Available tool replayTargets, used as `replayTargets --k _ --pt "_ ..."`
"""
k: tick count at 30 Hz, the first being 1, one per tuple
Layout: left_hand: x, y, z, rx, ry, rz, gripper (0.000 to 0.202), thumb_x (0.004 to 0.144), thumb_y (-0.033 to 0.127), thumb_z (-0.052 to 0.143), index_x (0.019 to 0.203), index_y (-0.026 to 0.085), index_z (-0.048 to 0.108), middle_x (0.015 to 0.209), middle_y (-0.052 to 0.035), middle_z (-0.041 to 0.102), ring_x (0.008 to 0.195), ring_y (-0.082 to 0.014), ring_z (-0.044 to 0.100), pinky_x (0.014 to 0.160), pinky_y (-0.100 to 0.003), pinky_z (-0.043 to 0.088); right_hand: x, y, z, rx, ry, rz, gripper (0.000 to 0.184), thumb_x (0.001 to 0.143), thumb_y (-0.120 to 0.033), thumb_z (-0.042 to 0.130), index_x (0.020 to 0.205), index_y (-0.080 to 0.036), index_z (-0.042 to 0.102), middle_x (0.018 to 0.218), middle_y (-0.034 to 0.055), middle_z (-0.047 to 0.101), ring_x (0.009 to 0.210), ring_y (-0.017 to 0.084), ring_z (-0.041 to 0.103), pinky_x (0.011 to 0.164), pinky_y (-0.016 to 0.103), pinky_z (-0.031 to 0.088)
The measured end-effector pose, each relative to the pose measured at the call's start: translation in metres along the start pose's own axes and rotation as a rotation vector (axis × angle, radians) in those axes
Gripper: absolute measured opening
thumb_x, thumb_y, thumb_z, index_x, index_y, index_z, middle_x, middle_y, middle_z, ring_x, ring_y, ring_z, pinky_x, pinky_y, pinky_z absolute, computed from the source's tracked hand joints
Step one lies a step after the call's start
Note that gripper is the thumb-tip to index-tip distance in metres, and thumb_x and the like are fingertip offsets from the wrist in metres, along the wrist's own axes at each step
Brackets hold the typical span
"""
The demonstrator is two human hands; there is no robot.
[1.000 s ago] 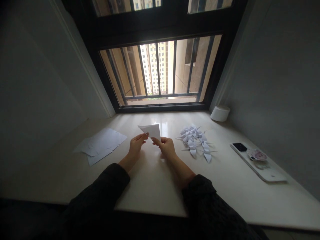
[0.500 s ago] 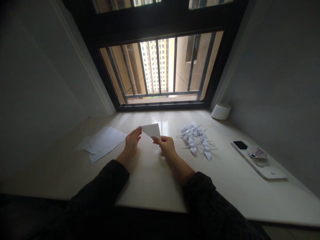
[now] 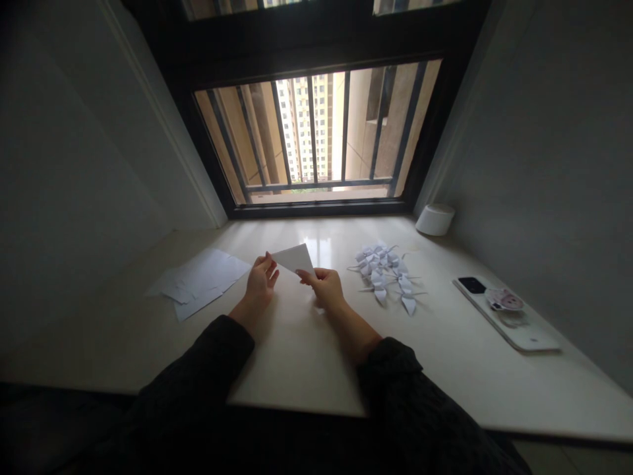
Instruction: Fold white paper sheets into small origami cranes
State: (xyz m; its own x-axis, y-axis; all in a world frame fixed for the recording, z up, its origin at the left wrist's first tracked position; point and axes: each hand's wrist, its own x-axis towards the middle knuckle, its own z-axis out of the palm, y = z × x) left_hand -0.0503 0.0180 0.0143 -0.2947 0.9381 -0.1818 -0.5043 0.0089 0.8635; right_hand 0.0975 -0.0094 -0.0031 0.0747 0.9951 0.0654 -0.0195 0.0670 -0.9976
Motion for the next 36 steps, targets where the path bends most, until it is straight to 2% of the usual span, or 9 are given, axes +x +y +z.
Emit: replayTargets --k 5,9,12,19,22,25,30,33,36 --pt "0.0 0.001 0.0 -0.009 0.009 -0.014 0.031 0.066 0.036 0.073 0.063 0.018 0.048 0.072 0.0037 0.05 0.074 -0.0093 0.05 0.073 -0.023 0.036 0.003 0.004 -0.002 -0.017 0.002 -0.012 0.036 0.062 -0.052 0.072 0.063 -0.016 0.071 0.059 0.0048 0.067 0.056 0.015 0.055 0.057 0.027 0.038" --pt "0.01 0.011 -0.007 -0.045 0.122 -0.015 0.022 0.068 0.037 0.071 0.075 0.02 0.059 0.082 0.0004 0.059 0.077 -0.0099 0.053 0.074 -0.024 0.038 0.009 0.005 -0.009 -0.035 0.05 0.015 0.036 0.06 -0.052 0.072 0.061 -0.016 0.07 0.058 0.0052 0.066 0.055 0.014 0.054 0.055 0.027 0.039" --pt "0.017 0.018 -0.014 0.079 0.118 0.217 0.026 0.07 0.043 0.069 0.08 0.02 0.063 0.087 -0.0022 0.063 0.081 -0.0122 0.056 0.074 -0.025 0.04 0.013 0.005 -0.016 -0.036 0.068 0.002 0.037 0.06 -0.053 0.072 0.06 -0.016 0.07 0.059 0.005 0.066 0.054 0.013 0.053 0.055 0.027 0.04" --pt "-0.001 0.02 -0.01 0.733 -0.13 0.816 0.019 0.081 0.039 0.061 0.09 0.023 0.067 0.096 -0.0041 0.067 0.09 -0.0189 0.058 0.083 -0.032 0.041 0.015 -0.002 -0.019 -0.097 -0.065 -0.003 0.034 0.06 -0.05 0.073 0.062 -0.016 0.072 0.059 0.0046 0.067 0.053 0.012 0.053 0.055 0.026 0.041" --pt "-0.007 0.019 -0.009 0.942 -0.182 0.934 0.027 0.078 0.037 0.065 0.103 0.026 0.066 0.106 -0.0053 0.067 0.101 -0.023 0.057 0.092 -0.038 0.039 0.017 -0.002 -0.022 -0.136 -0.085 -0.031 0.032 0.06 -0.049 0.074 0.065 -0.017 0.074 0.06 0.0043 0.068 0.053 0.012 0.053 0.054 0.025 0.04" --pt "-0.004 0.015 -0.013 0.98 -0.206 0.878 0.037 0.075 0.039 0.069 0.109 0.026 0.065 0.11 -0.0071 0.067 0.105 -0.0258 0.057 0.093 -0.04 0.04 0.021 0.001 -0.025 -0.19 -0.132 -0.065 0.031 0.06 -0.048 0.075 0.063 -0.017 0.074 0.058 0.0039 0.068 0.051 0.013 0.053 0.053 0.025 0.038" --pt "0.011 0.007 -0.016 0.707 -0.359 0.451 0.037 0.071 0.046 0.069 0.098 0.02 0.07 0.087 -0.0078 0.072 0.083 -0.0232 0.066 0.076 -0.035 0.048 0.024 0.005 -0.027 -0.271 -0.16 -0.108 0.033 0.063 -0.05 0.073 0.061 -0.017 0.073 0.057 0.0042 0.068 0.052 0.015 0.056 0.054 0.026 0.039" --pt "0.012 0.005 -0.015 0.532 -0.364 0.293 0.033 0.064 0.045 0.074 0.082 0.017 0.072 0.082 -0.0081 0.072 0.076 -0.0216 0.066 0.071 -0.033 0.049 0.021 0.003 -0.026 -0.331 -0.12 -0.177 0.032 0.066 -0.05 0.072 0.077 -0.02 0.075 0.068 0.004 0.071 0.062 0.018 0.061 0.06 0.028 0.044" --pt "0.007 0.004 -0.012 0.513 -0.304 0.271 0.027 0.06 0.041 0.078 0.072 0.018 0.072 0.074 -0.0065 0.071 0.071 -0.0205 0.066 0.067 -0.031 0.049 0.015 -0.003 -0.024 -0.459 0.079 -0.407 0.042 0.067 -0.046 0.074 0.104 -0.025 0.071 0.091 0.0044 0.072 0.079 0.021 0.061 0.071 0.033 0.048"
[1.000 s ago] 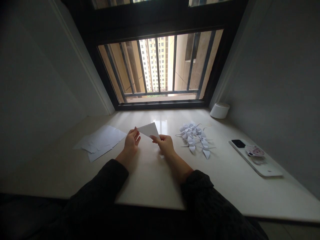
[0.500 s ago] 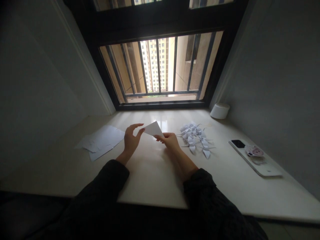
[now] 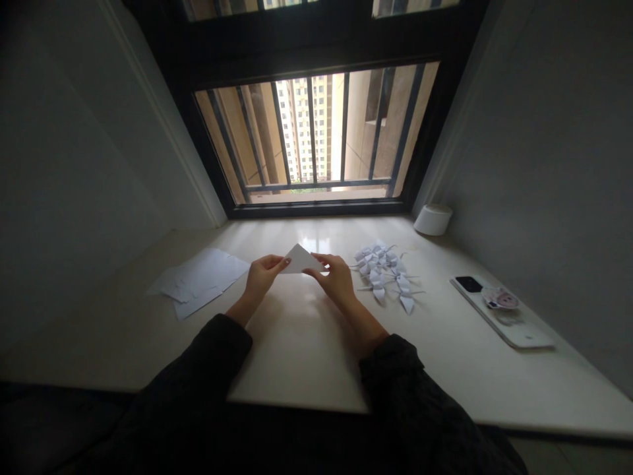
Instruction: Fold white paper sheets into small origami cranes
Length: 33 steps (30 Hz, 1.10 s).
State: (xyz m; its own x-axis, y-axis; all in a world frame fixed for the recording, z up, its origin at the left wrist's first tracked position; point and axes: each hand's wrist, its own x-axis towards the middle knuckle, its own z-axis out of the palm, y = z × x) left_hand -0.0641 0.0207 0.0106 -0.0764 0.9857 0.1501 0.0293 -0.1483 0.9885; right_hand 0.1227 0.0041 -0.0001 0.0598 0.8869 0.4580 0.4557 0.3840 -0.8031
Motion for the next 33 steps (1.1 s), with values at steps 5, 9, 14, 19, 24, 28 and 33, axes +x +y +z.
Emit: replayTargets --k 5,9,14,19,24,28,33 --pt "-0.006 0.003 0.007 -0.028 0.069 -0.031 0.02 0.055 0.033 0.081 0.065 0.02 0.071 0.066 -0.0045 0.069 0.072 -0.0221 0.064 0.065 -0.03 0.047 -0.005 -0.004 0.0 -0.191 0.133 -0.228 0.034 0.078 -0.041 0.066 0.109 -0.028 0.068 0.099 0.0067 0.068 0.094 0.025 0.056 0.084 0.04 0.047" --pt "-0.007 0.005 0.01 -0.081 0.107 -0.064 0.016 0.056 0.029 0.08 0.062 0.02 0.069 0.064 -0.004 0.068 0.073 -0.0218 0.064 0.066 -0.03 0.046 -0.007 -0.005 0.001 -0.253 0.116 -0.258 0.029 0.081 -0.04 0.063 0.107 -0.027 0.069 0.1 0.006 0.068 0.094 0.024 0.056 0.083 0.038 0.046" --pt "-0.009 0.006 0.011 0.013 0.082 -0.012 0.016 0.056 0.031 0.081 0.063 0.021 0.07 0.067 -0.0038 0.068 0.073 -0.0211 0.063 0.067 -0.029 0.045 -0.009 -0.01 -0.001 -0.268 0.116 -0.224 0.021 0.079 -0.043 0.064 0.088 -0.024 0.069 0.087 0.0059 0.068 0.087 0.023 0.057 0.079 0.036 0.045" --pt "-0.007 0.01 0.005 0.061 -0.034 0.029 0.03 0.061 0.049 0.075 0.07 0.021 0.072 0.074 -0.0051 0.07 0.077 -0.0221 0.063 0.073 -0.03 0.044 -0.006 -0.01 0.0 -0.084 0.101 -0.045 0.026 0.079 -0.048 0.06 0.076 -0.022 0.061 0.078 0.0039 0.065 0.074 0.019 0.058 0.071 0.032 0.045" --pt "0.006 0.006 -0.004 -0.227 -0.121 -0.175 0.062 0.077 0.072 0.04 0.104 0.024 0.068 0.107 -0.0103 0.069 0.099 -0.0241 0.062 0.087 -0.035 0.041 0.002 -0.004 0.005 0.504 -0.015 0.265 0.037 0.069 -0.056 0.065 0.08 -0.022 0.056 0.072 0.0005 0.064 0.067 0.016 0.059 0.063 0.029 0.046" --pt "0.007 -0.004 0.001 -0.373 -0.322 -0.323 0.058 0.073 0.068 0.054 0.11 0.024 0.064 0.108 -0.0113 0.068 0.104 -0.0256 0.061 0.091 -0.039 0.041 0.002 -0.006 0.006 0.809 -0.18 0.418 0.04 0.064 -0.054 0.07 0.086 -0.021 0.061 0.081 0.0028 0.068 0.074 0.016 0.062 0.068 0.027 0.049" --pt "-0.002 -0.005 0.011 -0.433 -0.462 -0.379 0.046 0.069 0.057 0.067 0.095 0.019 0.069 0.097 -0.0123 0.069 0.093 -0.0254 0.063 0.088 -0.039 0.045 0.0 -0.013 0.007 0.857 -0.255 0.502 0.05 0.058 -0.054 0.075 0.093 -0.019 0.067 0.086 0.0066 0.07 0.075 0.019 0.064 0.07 0.031 0.052"
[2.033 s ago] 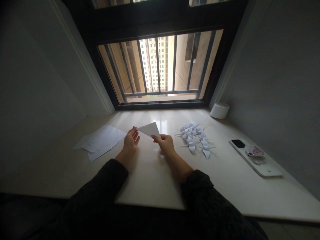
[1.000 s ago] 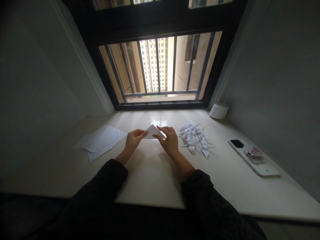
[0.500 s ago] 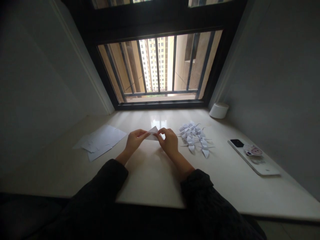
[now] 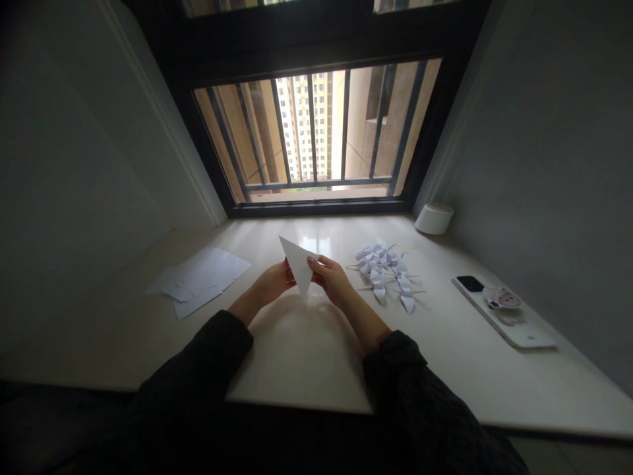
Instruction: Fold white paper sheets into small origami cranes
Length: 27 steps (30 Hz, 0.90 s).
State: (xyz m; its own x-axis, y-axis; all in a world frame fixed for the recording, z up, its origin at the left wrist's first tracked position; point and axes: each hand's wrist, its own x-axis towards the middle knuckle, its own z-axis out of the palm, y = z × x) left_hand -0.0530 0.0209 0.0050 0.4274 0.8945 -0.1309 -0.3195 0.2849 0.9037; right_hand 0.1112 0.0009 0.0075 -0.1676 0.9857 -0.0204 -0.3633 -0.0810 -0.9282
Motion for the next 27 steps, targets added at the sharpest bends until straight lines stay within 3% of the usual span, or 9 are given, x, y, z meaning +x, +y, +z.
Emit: replayTargets --k 7,13,19,22,27 --pt "-0.001 0.002 -0.011 0.023 0.136 0.1 0.031 0.068 0.042 0.074 0.089 0.02 0.071 0.106 -0.0104 0.066 0.099 -0.0217 0.06 0.093 -0.036 0.044 0.008 0.004 -0.01 -0.003 0.081 -0.037 0.04 0.06 -0.052 0.074 0.083 -0.02 0.067 0.085 0.0057 0.069 0.075 0.019 0.063 0.068 0.029 0.051" --pt "-0.005 0.011 -0.027 0.074 0.33 0.118 0.037 0.057 0.041 0.081 0.084 0.019 0.071 0.098 -0.0112 0.067 0.096 -0.022 0.061 0.088 -0.037 0.045 0.013 0.001 -0.024 -0.016 0.348 -0.106 0.037 0.057 -0.054 0.075 0.068 -0.022 0.062 0.072 0.0036 0.065 0.063 0.016 0.059 0.055 0.027 0.048" --pt "-0.006 0.019 -0.032 0.21 0.503 0.145 0.04 0.051 0.047 0.082 0.078 0.019 0.071 0.094 -0.012 0.068 0.093 -0.024 0.061 0.081 -0.036 0.046 0.016 0.006 -0.029 -0.136 0.517 -0.2 0.035 0.059 -0.054 0.072 0.062 -0.02 0.064 0.052 -0.0026 0.053 0.045 0.01 0.046 0.045 0.026 0.038" --pt "-0.006 0.017 -0.028 0.274 0.527 0.163 0.04 0.051 0.05 0.081 0.074 0.019 0.071 0.086 -0.0107 0.067 0.084 -0.0219 0.061 0.074 -0.033 0.046 0.017 0.008 -0.029 -0.102 0.538 -0.209 0.034 0.059 -0.053 0.073 0.064 -0.02 0.066 0.051 -0.0024 0.056 0.041 0.009 0.044 0.043 0.027 0.037" --pt "-0.008 0.019 -0.022 0.28 0.543 0.143 0.04 0.051 0.051 0.08 0.073 0.019 0.07 0.077 -0.0078 0.065 0.07 -0.017 0.059 0.066 -0.03 0.045 0.015 0.006 -0.027 0.021 0.494 -0.136 0.034 0.059 -0.048 0.075 0.078 -0.02 0.068 0.07 0.0031 0.07 0.049 0.011 0.056 0.047 0.026 0.046"
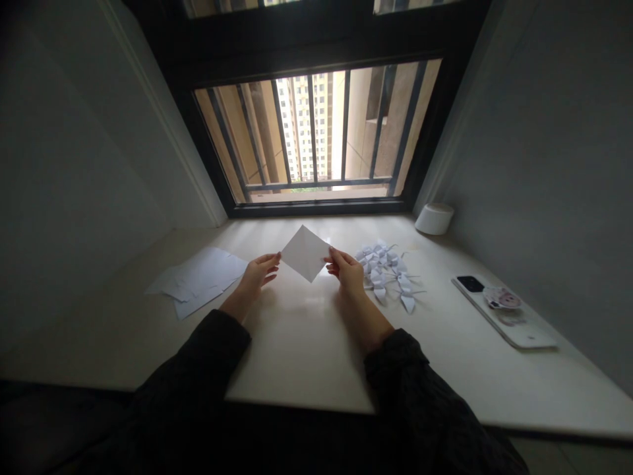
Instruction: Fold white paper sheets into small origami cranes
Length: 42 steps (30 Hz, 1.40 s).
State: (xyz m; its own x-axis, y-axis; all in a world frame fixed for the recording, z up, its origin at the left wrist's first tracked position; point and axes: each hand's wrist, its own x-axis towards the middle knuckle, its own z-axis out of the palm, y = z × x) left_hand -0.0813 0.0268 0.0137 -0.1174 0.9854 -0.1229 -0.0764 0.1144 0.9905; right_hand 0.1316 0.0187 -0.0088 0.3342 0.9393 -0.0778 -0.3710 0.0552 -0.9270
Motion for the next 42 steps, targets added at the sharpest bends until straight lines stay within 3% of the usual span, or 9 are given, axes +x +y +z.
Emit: replayTargets --k 8,17,21,28,37,42 --pt "-0.006 0.006 0.004 -0.117 -0.099 -0.021 0.042 0.057 0.048 0.079 0.082 0.017 0.064 0.09 -0.0128 0.071 0.081 -0.0235 0.067 0.076 -0.037 0.048 -0.005 -0.004 0.001 -0.048 -0.066 0.031 0.036 0.061 -0.05 0.075 0.079 -0.019 0.068 0.089 0.0079 0.073 0.07 0.018 0.068 0.052 0.024 0.049" --pt "-0.005 0.005 0.008 0.011 -0.171 0.136 0.043 0.06 0.049 0.077 0.077 0.017 0.054 0.082 -0.0097 0.073 0.075 -0.0219 0.07 0.077 -0.037 0.05 -0.007 -0.005 0.004 -0.097 -0.05 -0.076 0.04 0.06 -0.052 0.076 0.071 -0.018 0.061 0.076 0.0085 0.074 0.067 0.021 0.071 0.049 0.022 0.048" --pt "-0.007 0.006 0.009 0.033 -0.205 0.167 0.042 0.061 0.05 0.077 0.081 0.016 0.061 0.084 -0.0106 0.073 0.075 -0.0222 0.07 0.077 -0.036 0.051 -0.005 -0.003 0.003 -0.113 -0.089 -0.111 0.038 0.06 -0.052 0.075 0.074 -0.019 0.062 0.074 0.0072 0.074 0.067 0.021 0.071 0.049 0.022 0.048" --pt "-0.002 0.003 0.006 0.001 -0.093 0.161 0.042 0.055 0.049 0.079 0.074 0.013 0.069 0.076 -0.0102 0.072 0.08 -0.0222 0.068 0.08 -0.036 0.05 -0.002 -0.002 0.0 -0.17 -0.115 -0.098 0.039 0.058 -0.051 0.077 0.075 -0.017 0.069 0.074 0.0085 0.074 0.074 0.023 0.071 0.053 0.023 0.048" --pt "0.0 -0.004 0.013 -0.281 -0.019 0.104 0.032 0.055 0.037 0.082 0.072 0.013 0.068 0.074 -0.004 0.069 0.074 -0.013 0.065 0.083 -0.031 0.049 -0.002 -0.001 0.003 -0.054 -0.141 -0.076 0.031 0.053 -0.042 0.082 0.071 -0.019 0.071 0.072 0.0056 0.073 0.079 0.022 0.071 0.057 0.023 0.049" --pt "-0.001 -0.006 0.018 -0.353 0.026 0.166 0.029 0.053 0.032 0.083 0.069 0.014 0.068 0.073 -0.0021 0.068 0.071 -0.0107 0.062 0.084 -0.031 0.049 -0.005 -0.002 0.005 -0.078 -0.133 -0.056 0.032 0.053 -0.042 0.082 0.071 -0.019 0.071 0.073 0.0061 0.073 0.082 0.023 0.07 0.057 0.023 0.049"
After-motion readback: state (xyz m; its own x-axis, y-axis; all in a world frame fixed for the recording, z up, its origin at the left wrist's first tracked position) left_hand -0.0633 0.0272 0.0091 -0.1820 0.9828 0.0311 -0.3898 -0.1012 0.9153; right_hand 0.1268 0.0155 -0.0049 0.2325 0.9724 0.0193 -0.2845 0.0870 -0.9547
